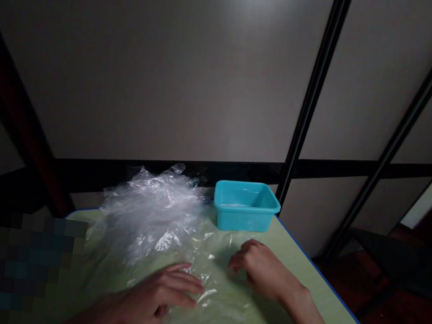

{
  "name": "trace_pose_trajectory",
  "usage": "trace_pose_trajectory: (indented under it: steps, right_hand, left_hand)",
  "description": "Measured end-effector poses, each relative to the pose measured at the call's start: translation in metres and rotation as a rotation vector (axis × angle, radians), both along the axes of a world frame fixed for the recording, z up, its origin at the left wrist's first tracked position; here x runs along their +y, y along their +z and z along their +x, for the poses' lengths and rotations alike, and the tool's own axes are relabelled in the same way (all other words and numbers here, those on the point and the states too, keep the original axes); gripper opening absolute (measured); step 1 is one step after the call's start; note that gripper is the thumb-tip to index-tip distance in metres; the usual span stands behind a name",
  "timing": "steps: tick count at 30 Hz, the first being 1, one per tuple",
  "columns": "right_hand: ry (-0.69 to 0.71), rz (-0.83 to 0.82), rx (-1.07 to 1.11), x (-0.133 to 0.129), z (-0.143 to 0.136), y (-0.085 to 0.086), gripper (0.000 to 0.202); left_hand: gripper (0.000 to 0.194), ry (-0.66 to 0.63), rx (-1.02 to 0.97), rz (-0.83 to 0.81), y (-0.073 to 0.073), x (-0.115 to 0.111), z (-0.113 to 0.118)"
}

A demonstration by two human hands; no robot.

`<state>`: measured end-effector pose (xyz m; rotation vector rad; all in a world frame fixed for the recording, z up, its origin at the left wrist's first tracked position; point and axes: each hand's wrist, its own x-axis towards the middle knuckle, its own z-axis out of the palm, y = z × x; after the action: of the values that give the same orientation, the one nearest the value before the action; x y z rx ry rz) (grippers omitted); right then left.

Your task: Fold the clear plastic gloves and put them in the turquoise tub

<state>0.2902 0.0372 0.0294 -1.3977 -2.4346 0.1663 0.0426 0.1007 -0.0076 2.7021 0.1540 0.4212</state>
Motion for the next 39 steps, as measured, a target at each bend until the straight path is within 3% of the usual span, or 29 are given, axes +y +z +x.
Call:
trace_pose_trajectory:
  steps: [4,7,10,14,16,18,21,24,29,35,39]
  right_hand:
    - [0.109,-0.076,0.215,0.001,-0.018,-0.001,0.051]
    - [0.215,-0.141,0.342,0.004,-0.031,-0.006,0.047]
    - [0.242,-0.204,0.416,0.009,-0.036,-0.016,0.037]
    - [0.045,-0.351,0.590,0.014,-0.041,-0.033,0.019]
    - [-0.078,-0.422,0.706,0.013,-0.047,-0.038,0.014]
    - [-0.100,-0.393,0.755,0.010,-0.054,-0.038,0.014]
    - [0.022,-0.245,0.684,0.003,-0.064,-0.034,0.020]
    - [0.132,-0.200,0.522,-0.002,-0.071,-0.031,0.033]
    - [0.095,-0.209,0.223,-0.004,-0.065,-0.031,0.050]
    - [0.035,-0.291,-0.015,0.011,-0.012,-0.032,0.067]
    - [-0.084,-0.387,-0.084,0.016,0.024,-0.032,0.091]
  left_hand:
    - [0.064,-0.057,0.115,-0.127,0.016,-0.004,-0.004]
    - [0.043,-0.075,0.120,-0.159,0.029,-0.010,-0.005]
    - [0.019,0.006,0.075,-0.117,0.033,-0.022,0.001]
    - [0.014,0.159,0.131,0.023,0.021,-0.042,0.019]
    - [0.005,0.166,0.145,0.090,0.011,-0.051,0.026]
    - [0.016,0.149,0.147,0.162,0.001,-0.057,0.030]
    - [0.041,0.092,0.187,0.251,-0.007,-0.059,0.031]
    - [0.044,0.063,0.271,0.267,-0.009,-0.056,0.030]
    - [0.044,0.037,0.340,0.204,-0.008,-0.054,0.028]
    - [0.051,-0.011,0.298,0.142,-0.006,-0.050,0.022]
    - [0.048,-0.051,0.325,0.095,0.013,-0.049,0.018]
